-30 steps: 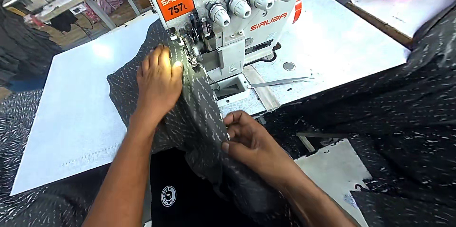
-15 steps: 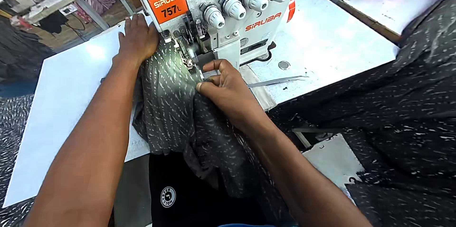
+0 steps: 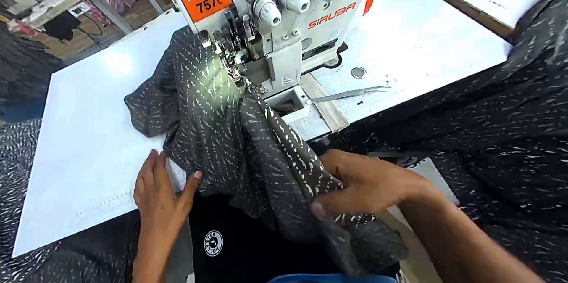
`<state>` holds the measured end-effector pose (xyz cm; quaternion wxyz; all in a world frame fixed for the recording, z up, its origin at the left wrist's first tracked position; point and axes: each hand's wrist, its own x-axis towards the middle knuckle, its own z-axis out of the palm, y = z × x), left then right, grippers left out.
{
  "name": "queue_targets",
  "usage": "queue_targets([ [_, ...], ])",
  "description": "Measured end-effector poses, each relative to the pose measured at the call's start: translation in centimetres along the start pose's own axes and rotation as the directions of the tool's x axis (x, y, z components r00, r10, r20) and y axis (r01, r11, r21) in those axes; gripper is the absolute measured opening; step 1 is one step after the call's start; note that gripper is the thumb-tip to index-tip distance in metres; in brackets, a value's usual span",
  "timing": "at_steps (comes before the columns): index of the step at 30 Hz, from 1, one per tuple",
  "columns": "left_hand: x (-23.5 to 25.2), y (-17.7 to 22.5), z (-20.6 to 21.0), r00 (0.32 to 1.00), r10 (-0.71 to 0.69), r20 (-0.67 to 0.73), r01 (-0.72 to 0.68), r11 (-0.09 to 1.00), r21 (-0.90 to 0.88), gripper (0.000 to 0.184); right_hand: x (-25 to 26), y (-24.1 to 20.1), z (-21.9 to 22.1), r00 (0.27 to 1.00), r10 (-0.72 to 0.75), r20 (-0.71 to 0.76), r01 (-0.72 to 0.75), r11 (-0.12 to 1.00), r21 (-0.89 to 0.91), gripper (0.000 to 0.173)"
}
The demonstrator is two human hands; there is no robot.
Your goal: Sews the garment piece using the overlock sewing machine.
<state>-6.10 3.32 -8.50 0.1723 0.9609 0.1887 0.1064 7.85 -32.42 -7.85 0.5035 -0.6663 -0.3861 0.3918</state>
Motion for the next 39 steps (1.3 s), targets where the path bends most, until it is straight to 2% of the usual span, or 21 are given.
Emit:
queue_targets([
  [2,0.4,0.1,0.4,0.996,0.076,-0.052,-0.073,0.996,0.045,0.068,0.1,0.1,-0.3,0.989,0.126,0.078,-0.109,0.975,-0.192,0.027],
  [4,1.6,0.5,0.2,0.988,0.109,-0.107,-0.112,0.993,-0.021,0.035,0.2,0.0,0.2,0.995,0.051,0.083,-0.029,0.966,-0.256,0.030],
  [6,3.2,0.8,-1.2,0.994,-0.036,-0.102,-0.003,0.934,-0.357,0.025,-0.7,-0.4,0.4,0.989,-0.118,0.086,0.126,0.987,-0.100,0.024],
  [8,5.6,1.3,-4.2,0.967,-0.251,-0.044,0.146,0.684,-0.715,0.018,-2.4,0.1,0.9,0.994,-0.057,0.091,0.060,0.998,-0.030,0.018],
  [9,7.3,1.9,-5.9,0.958,-0.282,-0.049,0.138,0.605,-0.784,0.019,-3.1,0.7,1.2,0.993,-0.004,0.120,0.010,0.999,-0.046,0.019],
  [10,9.3,2.4,-7.2,0.956,-0.264,-0.125,0.071,0.624,-0.778,0.020,-3.5,1.1,1.5,0.986,0.047,0.162,-0.037,0.997,-0.066,0.022],
  [11,11.8,2.6,-8.2,0.948,-0.184,-0.260,-0.042,0.737,-0.674,0.022,-3.5,1.2,1.9,0.973,0.102,0.209,-0.082,0.991,-0.103,0.027],
  [13,17.4,2.2,-10.0,0.875,0.135,-0.466,-0.278,0.927,-0.252,0.045,-2.6,0.6,3.2,0.931,0.283,0.231,-0.221,0.940,-0.262,0.035],
  [14,19.8,2.6,-10.7,0.824,0.283,-0.490,-0.354,0.933,-0.057,0.054,-2.0,0.4,3.7,0.895,0.387,0.221,-0.293,0.885,-0.362,0.038],
  [16,22.5,4.6,-11.5,0.758,0.487,-0.433,-0.479,0.867,0.137,0.054,-1.7,1.1,4.7,0.846,0.503,0.178,-0.382,0.803,-0.458,0.043],
  [18,21.6,7.5,-11.2,0.733,0.575,-0.363,-0.537,0.817,0.210,0.052,-2.2,1.7,5.1,0.849,0.513,0.124,-0.407,0.786,-0.465,0.044],
  [20,17.4,10.0,-9.9,0.776,0.567,-0.276,-0.518,0.823,0.235,0.053,-2.7,1.2,5.1,0.883,0.469,-0.010,-0.411,0.764,-0.498,0.044],
  [21,14.6,11.2,-8.9,0.806,0.541,-0.239,-0.500,0.839,0.215,0.048,-2.7,0.8,4.9,0.903,0.412,-0.122,-0.410,0.742,-0.530,0.043],
  [23,9.3,12.8,-6.7,0.871,0.476,-0.122,-0.465,0.878,0.112,0.038,-2.0,0.5,4.0,0.910,0.125,-0.395,-0.358,0.717,-0.598,0.038],
  [25,5.8,13.8,-4.1,0.917,0.395,0.057,-0.395,0.919,-0.016,0.041,0.3,-0.9,2.5,0.810,-0.148,-0.568,-0.282,0.750,-0.598,0.032],
  [28,4.2,15.0,-0.9,0.949,0.297,0.103,-0.291,0.954,-0.067,0.042,5.7,-4.2,-0.3,0.669,-0.363,-0.648,-0.111,0.813,-0.571,0.033],
  [30,4.6,15.7,0.2,0.972,0.224,0.065,-0.218,0.972,-0.093,0.034,8.9,-5.5,-2.0,0.675,-0.365,-0.642,-0.085,0.825,-0.559,0.031],
  [32,5.0,16.1,0.8,0.987,0.154,0.038,-0.141,0.962,-0.235,0.023,10.6,-6.2,-3.0,0.678,-0.337,-0.653,-0.105,0.835,-0.540,0.020],
  [35,4.7,16.4,1.0,0.998,0.062,-0.018,-0.063,0.885,-0.460,0.013,10.3,-5.5,-3.6,0.559,-0.297,-0.774,-0.027,0.926,-0.375,0.017],
  [37,4.3,16.4,1.0,0.996,0.070,-0.061,-0.090,0.880,-0.466,0.009,10.0,-4.0,-2.8,0.449,-0.272,-0.851,0.000,0.953,-0.304,0.014],
  [39,4.1,16.6,1.0,0.992,0.078,-0.098,-0.113,0.894,-0.433,0.007,9.6,-3.3,-1.3,0.480,-0.244,-0.843,0.048,0.966,-0.253,0.021],
])
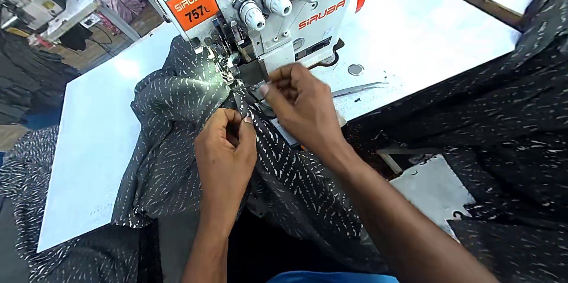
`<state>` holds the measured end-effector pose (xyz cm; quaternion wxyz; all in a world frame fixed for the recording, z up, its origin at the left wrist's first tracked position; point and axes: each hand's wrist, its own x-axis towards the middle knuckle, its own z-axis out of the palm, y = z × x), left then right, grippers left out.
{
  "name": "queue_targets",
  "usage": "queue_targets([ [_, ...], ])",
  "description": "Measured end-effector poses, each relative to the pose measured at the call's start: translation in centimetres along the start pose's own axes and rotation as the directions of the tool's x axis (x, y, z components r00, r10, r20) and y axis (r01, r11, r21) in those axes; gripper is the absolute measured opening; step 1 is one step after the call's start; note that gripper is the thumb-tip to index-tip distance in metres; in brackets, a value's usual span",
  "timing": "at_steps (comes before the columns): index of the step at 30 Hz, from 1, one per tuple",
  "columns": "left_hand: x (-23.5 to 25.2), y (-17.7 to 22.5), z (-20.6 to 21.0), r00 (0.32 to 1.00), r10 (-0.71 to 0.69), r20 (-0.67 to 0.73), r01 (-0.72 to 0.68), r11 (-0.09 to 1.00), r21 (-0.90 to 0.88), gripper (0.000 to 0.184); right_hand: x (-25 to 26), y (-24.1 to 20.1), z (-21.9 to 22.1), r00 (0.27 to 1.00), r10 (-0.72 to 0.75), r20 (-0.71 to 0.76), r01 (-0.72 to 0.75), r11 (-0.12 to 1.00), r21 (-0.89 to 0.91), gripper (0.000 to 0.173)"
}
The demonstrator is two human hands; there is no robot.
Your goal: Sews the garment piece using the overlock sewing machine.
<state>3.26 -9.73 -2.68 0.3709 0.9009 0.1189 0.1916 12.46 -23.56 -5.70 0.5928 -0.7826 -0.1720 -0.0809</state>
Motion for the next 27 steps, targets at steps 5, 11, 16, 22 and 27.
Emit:
queue_targets([
  [5,0.2,0.7,-0.2,0.984,-0.170,0.061,0.180,0.907,-0.380,0.016,-0.3,0.4,0.3,0.898,0.125,0.421,-0.300,0.875,0.380,0.018],
  [11,1.8,0.9,-1.4,0.983,0.162,-0.093,-0.136,0.962,0.238,0.014,-0.5,-0.8,1.0,0.780,0.129,0.613,-0.532,0.653,0.539,0.015],
  [16,2.9,0.9,-1.8,0.938,0.346,-0.020,-0.320,0.886,0.334,0.016,-0.7,-1.7,2.4,0.758,0.068,0.648,-0.554,0.592,0.586,0.015],
  [22,3.9,0.5,-3.3,0.974,0.227,0.018,-0.227,0.963,0.147,0.012,0.1,-2.0,3.6,0.747,-0.028,0.664,-0.498,0.638,0.587,0.020],
  [27,3.7,0.5,-3.3,0.975,0.221,0.027,-0.223,0.970,0.096,0.013,-0.6,-0.6,4.3,0.743,0.002,0.669,-0.504,0.659,0.557,0.018],
])
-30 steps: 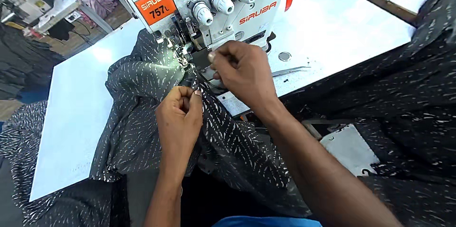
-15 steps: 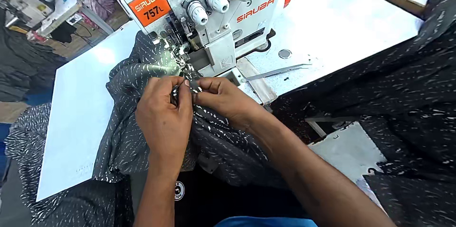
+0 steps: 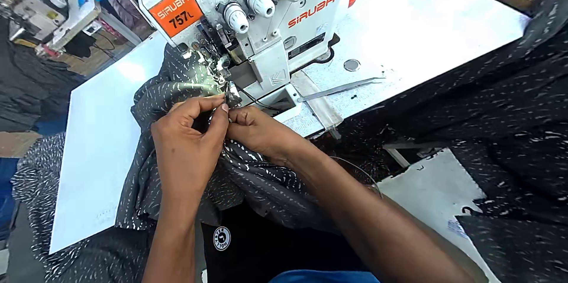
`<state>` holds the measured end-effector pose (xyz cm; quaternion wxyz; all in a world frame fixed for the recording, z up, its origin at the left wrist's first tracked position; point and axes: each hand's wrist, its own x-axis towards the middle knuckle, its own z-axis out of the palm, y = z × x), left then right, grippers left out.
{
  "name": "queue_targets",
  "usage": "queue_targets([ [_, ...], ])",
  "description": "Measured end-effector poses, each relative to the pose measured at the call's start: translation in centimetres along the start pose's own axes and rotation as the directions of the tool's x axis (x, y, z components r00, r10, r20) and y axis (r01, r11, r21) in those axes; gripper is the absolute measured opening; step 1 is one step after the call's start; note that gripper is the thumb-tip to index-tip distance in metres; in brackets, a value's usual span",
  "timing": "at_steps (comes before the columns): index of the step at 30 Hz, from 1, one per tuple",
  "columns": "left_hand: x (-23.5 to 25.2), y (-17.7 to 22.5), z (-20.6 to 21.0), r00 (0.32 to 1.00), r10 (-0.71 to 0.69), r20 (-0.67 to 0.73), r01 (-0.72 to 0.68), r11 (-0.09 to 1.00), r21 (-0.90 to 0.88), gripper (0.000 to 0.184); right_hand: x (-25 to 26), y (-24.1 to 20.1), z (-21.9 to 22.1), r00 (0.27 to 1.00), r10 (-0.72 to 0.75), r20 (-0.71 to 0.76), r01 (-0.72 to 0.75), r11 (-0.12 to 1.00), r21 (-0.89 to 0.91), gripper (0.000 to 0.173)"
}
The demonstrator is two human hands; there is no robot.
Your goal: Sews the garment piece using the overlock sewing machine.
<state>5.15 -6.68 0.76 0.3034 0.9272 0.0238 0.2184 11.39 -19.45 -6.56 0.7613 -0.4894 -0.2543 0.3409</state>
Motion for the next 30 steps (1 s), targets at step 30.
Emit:
queue_targets([
  [30,-1.5,-1.6,1.0,0.936,0.352,-0.009,-0.344,0.919,0.190,0.014,-2.2,1.0,-0.1,0.927,-0.239,-0.290,0.188,0.963,-0.193,0.015],
])
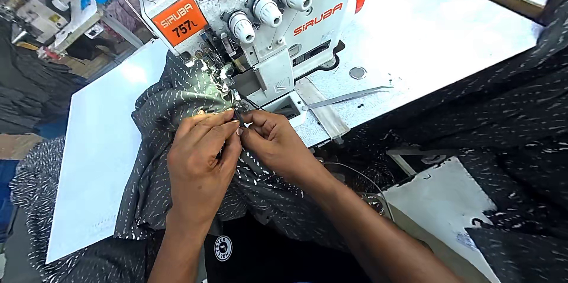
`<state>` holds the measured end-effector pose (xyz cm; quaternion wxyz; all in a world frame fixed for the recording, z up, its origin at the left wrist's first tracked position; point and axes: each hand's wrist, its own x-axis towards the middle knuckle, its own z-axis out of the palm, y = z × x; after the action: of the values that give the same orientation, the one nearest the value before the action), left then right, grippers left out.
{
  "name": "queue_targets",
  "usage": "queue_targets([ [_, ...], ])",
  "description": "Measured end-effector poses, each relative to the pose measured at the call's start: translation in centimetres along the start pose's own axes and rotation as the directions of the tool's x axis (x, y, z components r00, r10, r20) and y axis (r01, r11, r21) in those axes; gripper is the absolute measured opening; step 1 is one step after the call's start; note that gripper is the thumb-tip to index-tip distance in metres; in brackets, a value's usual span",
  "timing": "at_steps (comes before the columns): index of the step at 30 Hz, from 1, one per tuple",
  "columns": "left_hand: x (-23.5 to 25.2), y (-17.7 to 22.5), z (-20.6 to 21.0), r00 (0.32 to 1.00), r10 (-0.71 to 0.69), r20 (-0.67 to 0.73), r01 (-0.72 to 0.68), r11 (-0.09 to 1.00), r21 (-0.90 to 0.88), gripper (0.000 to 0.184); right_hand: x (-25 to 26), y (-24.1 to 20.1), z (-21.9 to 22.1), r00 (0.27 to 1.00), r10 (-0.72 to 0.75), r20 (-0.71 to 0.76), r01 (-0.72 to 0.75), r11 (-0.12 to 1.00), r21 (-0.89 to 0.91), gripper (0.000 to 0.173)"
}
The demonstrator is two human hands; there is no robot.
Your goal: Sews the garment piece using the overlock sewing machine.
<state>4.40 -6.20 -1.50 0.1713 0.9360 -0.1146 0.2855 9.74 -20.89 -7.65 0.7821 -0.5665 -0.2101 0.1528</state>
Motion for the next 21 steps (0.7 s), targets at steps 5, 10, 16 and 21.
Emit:
queue_targets([
  [5,0.03,-0.11,-0.26,0.996,-0.084,-0.002,0.083,0.995,-0.058,0.015,-0.22,-0.07,-0.07,0.999,0.031,0.014,-0.031,0.999,0.027,0.017],
  [10,0.20,0.06,-0.34,0.991,-0.136,0.003,0.136,0.982,-0.130,0.014,-0.18,0.05,-0.07,0.999,0.028,0.021,-0.029,0.998,0.052,0.017],
  [16,0.66,0.20,-0.38,0.993,-0.117,0.019,0.118,0.984,-0.132,0.014,-0.04,-0.30,0.14,0.999,0.030,0.015,-0.030,1.000,0.010,0.015],
  [21,0.67,0.09,-0.55,0.995,0.041,0.086,-0.045,0.998,0.049,0.016,0.08,-0.17,0.16,1.000,0.024,0.014,-0.023,0.999,-0.037,0.015],
])
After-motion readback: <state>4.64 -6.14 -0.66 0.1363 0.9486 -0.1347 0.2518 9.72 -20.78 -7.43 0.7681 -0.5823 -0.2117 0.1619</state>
